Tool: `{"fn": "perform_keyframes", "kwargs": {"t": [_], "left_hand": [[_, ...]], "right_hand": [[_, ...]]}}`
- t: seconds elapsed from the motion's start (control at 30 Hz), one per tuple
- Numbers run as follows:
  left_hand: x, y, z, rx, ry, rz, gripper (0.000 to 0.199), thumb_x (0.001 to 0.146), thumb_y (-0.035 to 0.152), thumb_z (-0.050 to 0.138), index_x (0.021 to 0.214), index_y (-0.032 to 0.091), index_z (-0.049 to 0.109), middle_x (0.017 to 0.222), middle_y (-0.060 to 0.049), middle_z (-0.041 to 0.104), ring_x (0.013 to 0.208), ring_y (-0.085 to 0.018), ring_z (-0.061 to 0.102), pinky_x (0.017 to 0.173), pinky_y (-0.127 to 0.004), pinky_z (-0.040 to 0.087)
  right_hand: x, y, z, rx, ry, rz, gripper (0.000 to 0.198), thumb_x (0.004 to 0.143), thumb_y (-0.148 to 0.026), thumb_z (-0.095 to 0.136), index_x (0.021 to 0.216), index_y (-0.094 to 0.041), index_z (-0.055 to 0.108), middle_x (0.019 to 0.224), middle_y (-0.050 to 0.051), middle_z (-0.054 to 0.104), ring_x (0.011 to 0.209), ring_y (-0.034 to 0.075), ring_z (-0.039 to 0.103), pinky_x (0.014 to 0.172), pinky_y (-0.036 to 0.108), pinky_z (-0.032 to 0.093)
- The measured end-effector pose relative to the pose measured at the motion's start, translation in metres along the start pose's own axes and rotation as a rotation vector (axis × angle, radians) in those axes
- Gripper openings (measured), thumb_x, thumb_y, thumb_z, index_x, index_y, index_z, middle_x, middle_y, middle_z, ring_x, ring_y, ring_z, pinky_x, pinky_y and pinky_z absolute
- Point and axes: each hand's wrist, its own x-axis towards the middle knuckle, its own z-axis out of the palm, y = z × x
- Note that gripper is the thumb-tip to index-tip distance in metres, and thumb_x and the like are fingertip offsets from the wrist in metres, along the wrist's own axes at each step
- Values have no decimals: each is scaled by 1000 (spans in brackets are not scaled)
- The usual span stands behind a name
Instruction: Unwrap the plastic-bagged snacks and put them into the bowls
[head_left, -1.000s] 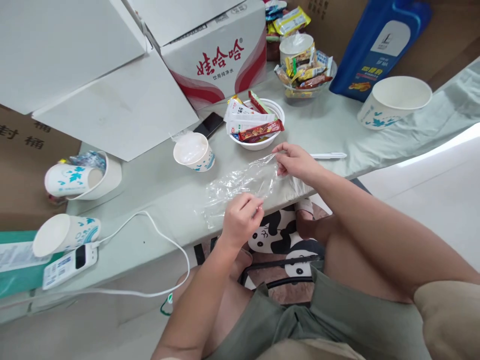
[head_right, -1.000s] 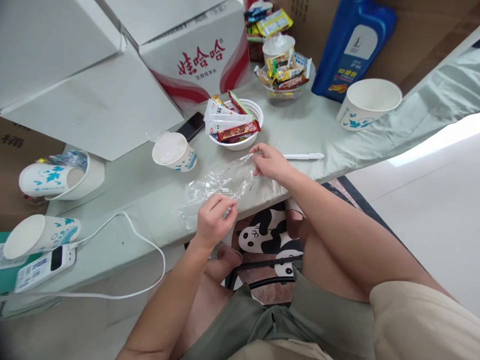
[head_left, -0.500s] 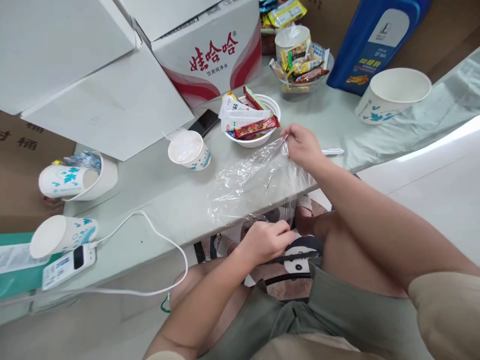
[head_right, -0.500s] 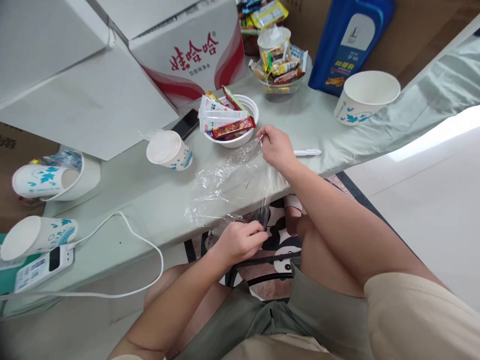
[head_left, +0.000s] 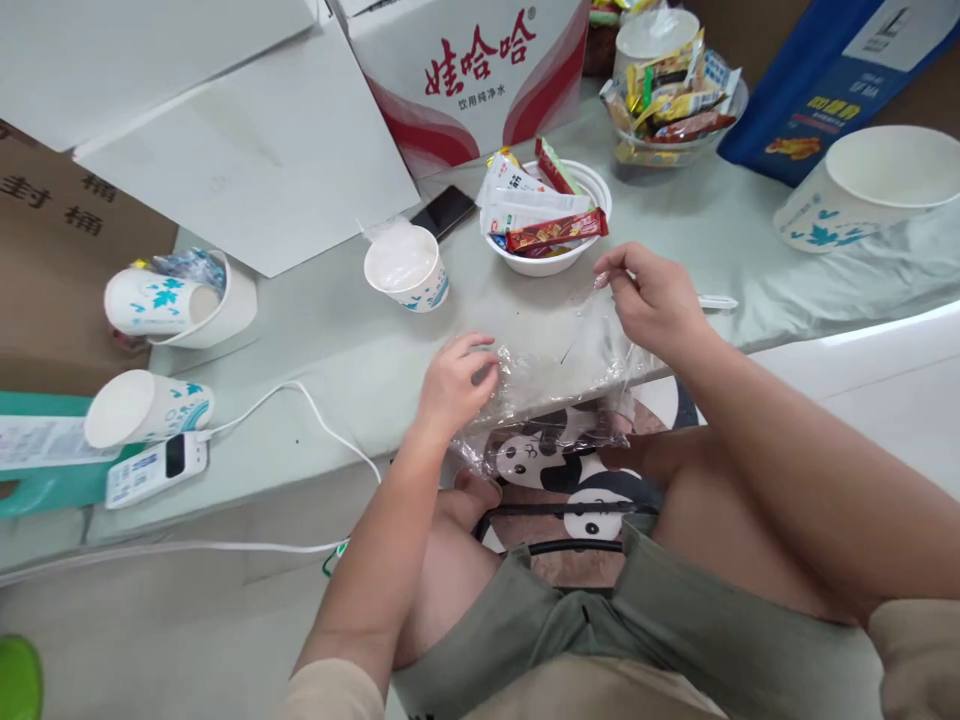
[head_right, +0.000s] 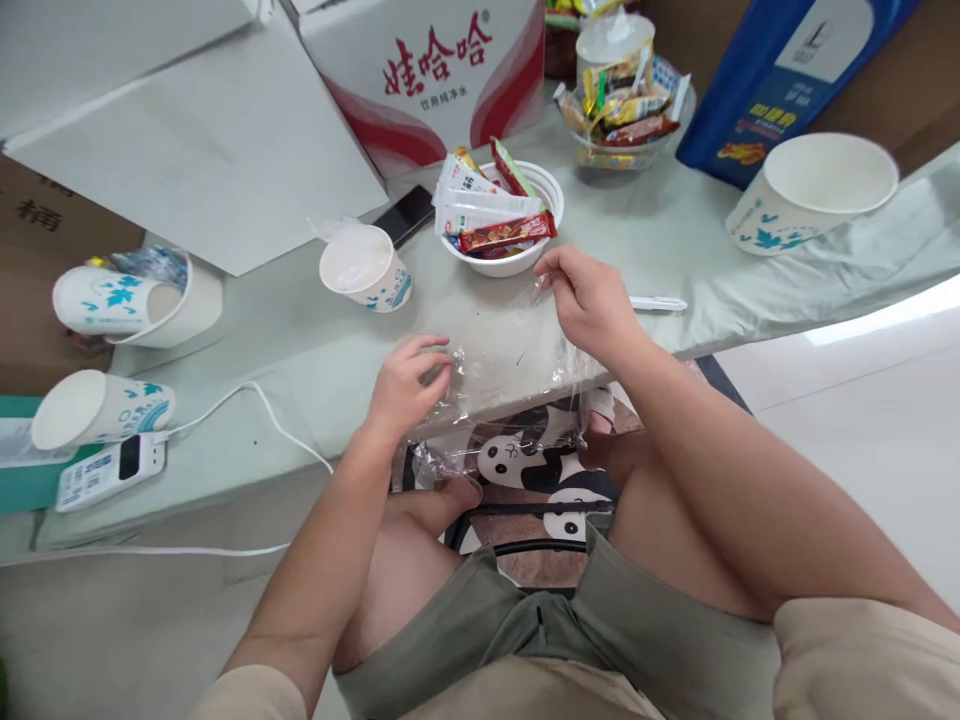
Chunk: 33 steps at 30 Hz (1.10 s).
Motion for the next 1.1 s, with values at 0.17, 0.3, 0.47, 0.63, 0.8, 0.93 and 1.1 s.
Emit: {"fn": "perform_keyframes", "kwargs": {"t": [0.17, 0.3, 0.47, 0.63, 0.8, 0.93, 1.1], "left_hand": [[-9, 13, -3, -23, -159, 96, 54, 69, 39, 85, 118, 22, 69, 139, -14, 61, 140, -37, 47, 114, -58, 41], [-13, 14, -3, -43, -302, 52, 51, 75, 30, 82, 124, 24, 69, 149, -15, 54, 144, -37, 45, 115, -57, 41], [-7, 5, -5, -326, -179, -80, 18, 93, 30, 60, 92, 20, 75, 117, -10, 74, 107, -22, 70, 98, -42, 55], [-1, 2, -13, -526, -71, -227, 13, 84, 31, 67, 86, 19, 73, 112, -10, 75, 109, -23, 69, 102, -42, 52], [-2, 2, -16, -421, -265, -191, 16, 78, 29, 74, 92, 21, 76, 112, -8, 74, 105, -22, 69, 100, -41, 52], [-4, 6, -12, -337, -264, -160, 9, 82, 22, 67, 81, 22, 76, 103, -6, 75, 97, -20, 69, 94, -39, 53], [-1, 2, -12, -582, -103, -313, 11, 77, 30, 71, 75, 20, 72, 98, -6, 76, 96, -20, 69, 94, -39, 53]], "right_hand": [[5, -1, 5, -26, 30, 30, 21, 99, -36, 47, 100, -27, 66, 94, 8, 73, 88, 24, 66, 87, 40, 54], [9, 5, 7, -5, 63, 61, 23, 100, -36, 46, 103, -26, 66, 95, 8, 73, 90, 24, 65, 87, 40, 53], [11, 11, 6, -1, 31, 69, 21, 100, -35, 45, 101, -26, 64, 96, 8, 72, 94, 25, 66, 90, 41, 52], [9, 9, 5, -3, -8, 45, 17, 98, -32, 48, 98, -26, 64, 93, 8, 73, 90, 25, 66, 88, 40, 52], [8, 4, 4, 3, -61, 27, 17, 96, -32, 50, 97, -27, 66, 94, 8, 74, 89, 26, 67, 87, 41, 52], [7, 4, 5, -21, -57, -2, 18, 96, -33, 49, 97, -26, 66, 95, 8, 75, 90, 26, 67, 87, 41, 52], [6, 5, 6, -35, -67, -16, 20, 97, -36, 50, 99, -26, 67, 91, 8, 75, 89, 26, 67, 85, 41, 52]]}}
